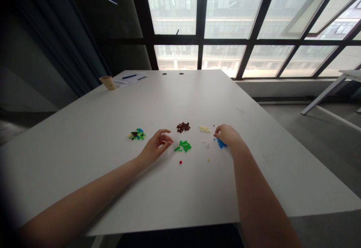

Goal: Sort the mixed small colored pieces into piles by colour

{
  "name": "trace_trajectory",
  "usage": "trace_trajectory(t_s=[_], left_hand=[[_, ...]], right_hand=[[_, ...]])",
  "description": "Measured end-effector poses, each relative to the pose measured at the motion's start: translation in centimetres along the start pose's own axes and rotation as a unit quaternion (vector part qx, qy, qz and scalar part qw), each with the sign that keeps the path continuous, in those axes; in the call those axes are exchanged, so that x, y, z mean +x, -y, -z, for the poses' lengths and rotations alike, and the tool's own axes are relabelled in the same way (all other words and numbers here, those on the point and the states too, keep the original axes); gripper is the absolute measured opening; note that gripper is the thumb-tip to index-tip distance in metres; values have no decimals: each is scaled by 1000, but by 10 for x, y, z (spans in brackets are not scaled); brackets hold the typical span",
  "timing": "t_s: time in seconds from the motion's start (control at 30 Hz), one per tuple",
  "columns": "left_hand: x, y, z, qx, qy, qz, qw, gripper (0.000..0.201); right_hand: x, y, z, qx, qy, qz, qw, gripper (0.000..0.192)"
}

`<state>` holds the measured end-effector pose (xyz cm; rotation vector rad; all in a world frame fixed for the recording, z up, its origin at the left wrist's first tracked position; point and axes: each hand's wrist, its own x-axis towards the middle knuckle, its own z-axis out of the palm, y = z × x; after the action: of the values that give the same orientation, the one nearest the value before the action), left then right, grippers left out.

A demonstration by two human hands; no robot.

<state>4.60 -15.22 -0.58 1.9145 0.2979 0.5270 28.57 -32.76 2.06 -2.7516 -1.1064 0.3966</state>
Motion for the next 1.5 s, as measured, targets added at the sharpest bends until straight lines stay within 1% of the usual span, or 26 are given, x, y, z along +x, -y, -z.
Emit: trace_trajectory(t_s=[0.1, 0.2, 0.27, 0.37, 0.43, 0.47, 0.53, 0.57, 0.63, 0.7, 0.77, 0.83, 0.93, 1.07, 1.17, 1.3, 1.37, 1.43, 1.5], left_hand=[[4, 3, 5, 9, -26, -9, 1000, 32], [13, 7, 20, 41, -83, -19, 996, 32], [21, 13, 39, 79, -133, -18, 988, 33], [33, 27, 76, 140, -198, 9, 970, 33], [37, 39, 102, 216, -229, 34, 948, 28], [38, 46, 113, 258, -231, 51, 937, 26], [39, 58, 132, 335, -199, 75, 918, 24], [38, 63, 138, 362, -181, 83, 911, 24], [37, 71, 145, 385, -149, 99, 905, 23], [36, 75, 147, 381, -128, 111, 909, 23], [35, 77, 146, 368, -113, 108, 917, 24], [35, 77, 144, 359, -105, 101, 922, 24], [35, 76, 142, 367, -99, 98, 920, 25], [36, 77, 141, 388, -54, 57, 918, 29], [36, 77, 139, 394, -33, 48, 917, 27], [36, 71, 136, 408, -31, 36, 912, 22], [36, 65, 134, 407, -38, 30, 912, 20], [36, 57, 129, 395, -57, 27, 917, 19], [36, 46, 120, 365, -75, 26, 927, 18]], right_hand=[[-1, 1, 0, 2, 9, 3, 1000, 16], [-1, 4, -3, 3, 24, 9, 1000, 13], [-1, 4, -5, 0, 28, 5, 1000, 12], [0, 2, -5, -6, 37, -6, 999, 12], [1, 1, -3, 0, 23, -9, 1000, 14], [0, 1, -1, 7, 6, -6, 1000, 15], [0, 2, 2, 22, -41, 7, 999, 19], [-1, 3, 4, 28, -63, 15, 997, 21], [-2, 6, 5, 38, -86, 29, 995, 24], [-3, 9, 6, 46, -89, 38, 994, 25], [-4, 10, 4, 53, -84, 45, 994, 26], [-4, 10, 3, 57, -82, 49, 994, 26], [-4, 10, 1, 58, -77, 57, 994, 27], [-4, 11, 1, 57, -71, 62, 994, 27], [-6, 14, 2, 57, -70, 66, 994, 27], [-8, 17, 4, 63, -69, 69, 993, 26], [-9, 18, 4, 64, -72, 72, 993, 26], [-9, 19, 5, 65, -80, 77, 992, 26], [-10, 22, 6, 73, -91, 85, 990, 25]])
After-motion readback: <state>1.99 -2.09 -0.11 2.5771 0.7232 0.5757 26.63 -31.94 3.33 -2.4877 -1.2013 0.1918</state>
